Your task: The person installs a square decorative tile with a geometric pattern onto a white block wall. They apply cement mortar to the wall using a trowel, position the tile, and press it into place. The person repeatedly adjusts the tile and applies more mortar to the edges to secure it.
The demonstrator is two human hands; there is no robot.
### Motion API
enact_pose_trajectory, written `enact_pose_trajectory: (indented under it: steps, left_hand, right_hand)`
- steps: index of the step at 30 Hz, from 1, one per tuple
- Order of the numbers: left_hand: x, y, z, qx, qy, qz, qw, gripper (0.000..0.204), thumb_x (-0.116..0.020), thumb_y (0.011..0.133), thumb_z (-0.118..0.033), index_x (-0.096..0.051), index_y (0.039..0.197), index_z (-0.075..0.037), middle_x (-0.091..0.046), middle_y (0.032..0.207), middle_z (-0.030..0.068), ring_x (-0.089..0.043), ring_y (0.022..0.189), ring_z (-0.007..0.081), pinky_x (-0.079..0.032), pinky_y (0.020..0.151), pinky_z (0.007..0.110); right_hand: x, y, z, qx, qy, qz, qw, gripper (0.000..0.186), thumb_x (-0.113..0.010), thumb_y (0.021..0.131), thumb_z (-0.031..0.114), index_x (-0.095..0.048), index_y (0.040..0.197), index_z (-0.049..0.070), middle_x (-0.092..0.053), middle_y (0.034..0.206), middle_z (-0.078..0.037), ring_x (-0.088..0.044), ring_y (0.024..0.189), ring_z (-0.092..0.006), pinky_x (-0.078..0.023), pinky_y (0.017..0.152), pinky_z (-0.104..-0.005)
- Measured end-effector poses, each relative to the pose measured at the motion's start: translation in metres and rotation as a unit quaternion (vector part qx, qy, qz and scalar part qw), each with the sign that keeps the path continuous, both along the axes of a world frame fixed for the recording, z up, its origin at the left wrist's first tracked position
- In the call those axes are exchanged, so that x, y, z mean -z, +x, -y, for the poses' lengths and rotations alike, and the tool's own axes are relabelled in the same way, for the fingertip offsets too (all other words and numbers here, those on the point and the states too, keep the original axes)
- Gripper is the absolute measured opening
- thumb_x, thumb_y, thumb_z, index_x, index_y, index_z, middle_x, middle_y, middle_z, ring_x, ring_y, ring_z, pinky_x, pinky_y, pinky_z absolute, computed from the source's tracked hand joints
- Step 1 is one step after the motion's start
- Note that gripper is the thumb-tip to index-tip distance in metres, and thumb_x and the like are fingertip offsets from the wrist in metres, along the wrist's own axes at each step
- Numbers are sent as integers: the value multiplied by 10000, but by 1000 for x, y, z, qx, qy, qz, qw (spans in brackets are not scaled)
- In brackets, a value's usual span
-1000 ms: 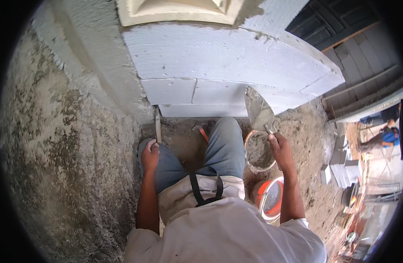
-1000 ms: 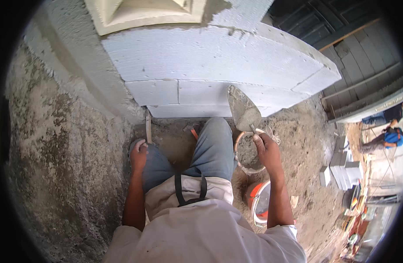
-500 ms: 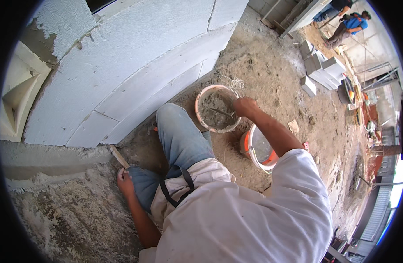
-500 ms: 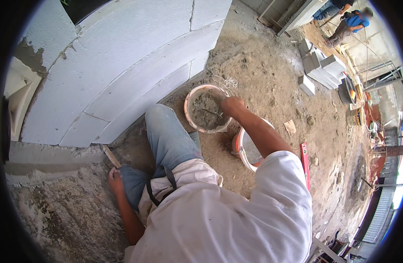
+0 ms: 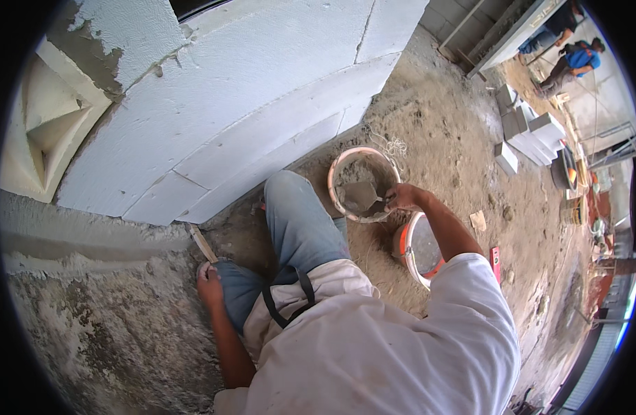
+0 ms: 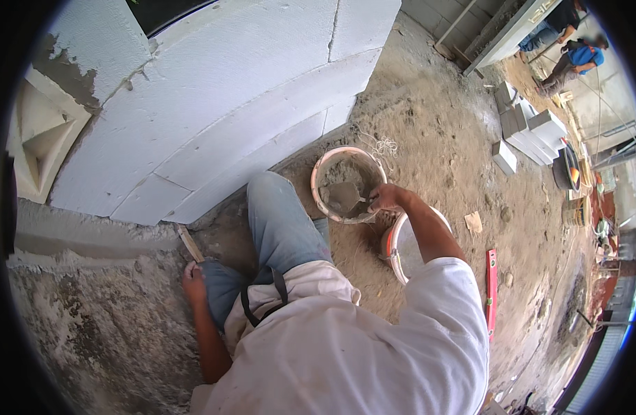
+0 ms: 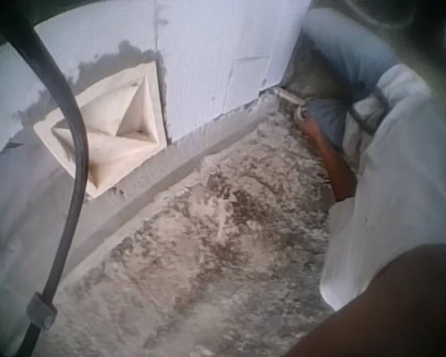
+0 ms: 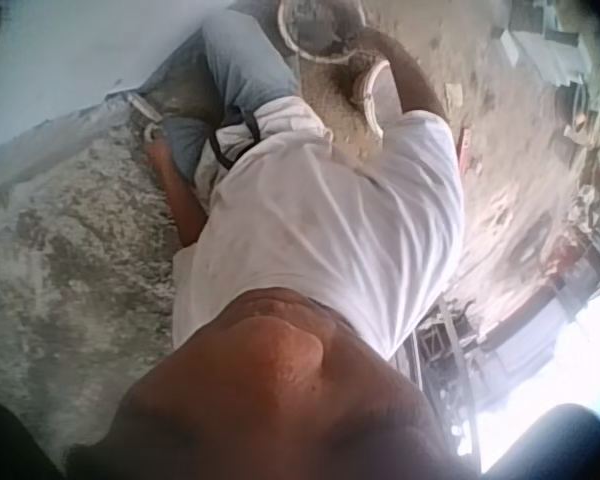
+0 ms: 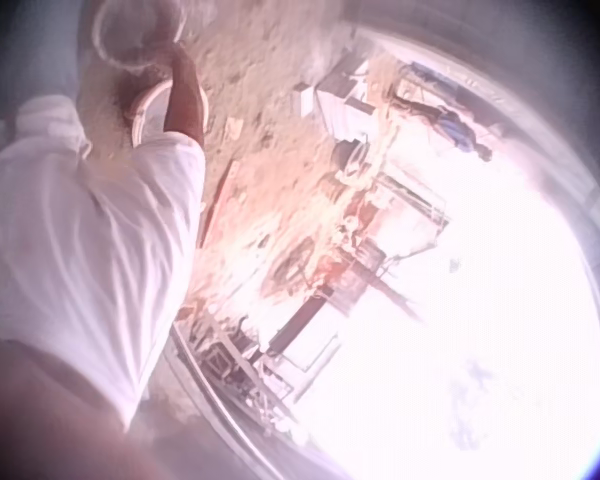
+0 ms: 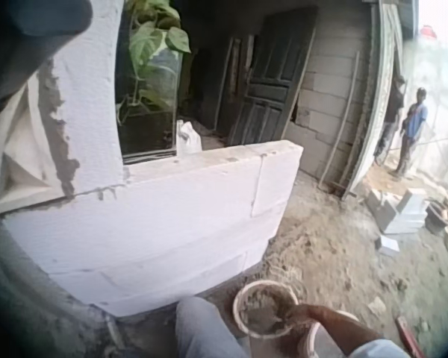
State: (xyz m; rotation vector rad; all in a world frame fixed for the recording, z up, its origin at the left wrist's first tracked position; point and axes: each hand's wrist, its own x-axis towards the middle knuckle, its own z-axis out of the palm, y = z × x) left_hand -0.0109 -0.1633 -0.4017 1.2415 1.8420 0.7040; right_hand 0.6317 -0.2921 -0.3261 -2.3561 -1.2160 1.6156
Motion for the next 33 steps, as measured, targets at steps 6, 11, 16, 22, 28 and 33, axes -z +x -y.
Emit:
enact_pose_trajectory:
  steps: [6,11,16,22,28,33]
  left_hand:
    - [-21,6,10,11,-42,-53,998,340,-601,1002,-203,-702,1272,-25,-746,1019,115,-677,807,196,-541,776,347]
    - [-20,2,11,12,-31,-173,984,333,-628,955,-362,-723,1229,-197,-740,1163,132,-685,1086,383,-538,923,455]
    - [-5,8,5,2,-31,-108,994,329,-615,953,-358,-724,1208,-180,-747,1138,120,-697,1058,367,-543,903,461]
    - [-1,4,20,-66,39,-20,997,322,-622,953,-311,-723,1206,-139,-752,1097,154,-715,1001,371,-549,881,458]
    - [10,-15,20,-47,64,1,997,343,-651,954,-294,-717,1230,-102,-749,1105,183,-721,1012,369,-554,888,448]
    - [17,-18,21,-63,78,25,995,347,-665,957,-309,-719,1218,-86,-751,1092,187,-724,1012,369,-556,885,444]
  right_hand:
    - [-21,-37,59,131,155,-171,964,182,-807,877,195,-705,910,48,-653,732,0,-630,636,-99,-492,555,-267]
    - [-119,-143,30,117,259,-226,932,359,-806,834,49,-671,1166,31,-644,797,1,-606,628,-91,-498,567,-281]
    - [-231,-241,-46,-153,395,-147,894,377,-829,825,70,-680,1166,10,-638,850,10,-531,711,-63,-473,667,-258]
    - [-347,-360,-131,-276,275,-255,885,349,-763,904,70,-645,1222,-14,-638,824,-20,-573,649,-77,-480,614,-249]
    - [-357,-401,-175,-219,245,-426,843,374,-659,981,145,-587,1270,-81,-619,752,-70,-596,541,-124,-501,494,-264]
    - [-351,-395,-193,-153,197,-531,810,477,-679,967,237,-567,1265,-119,-619,744,-123,-553,422,-152,-470,378,-267]
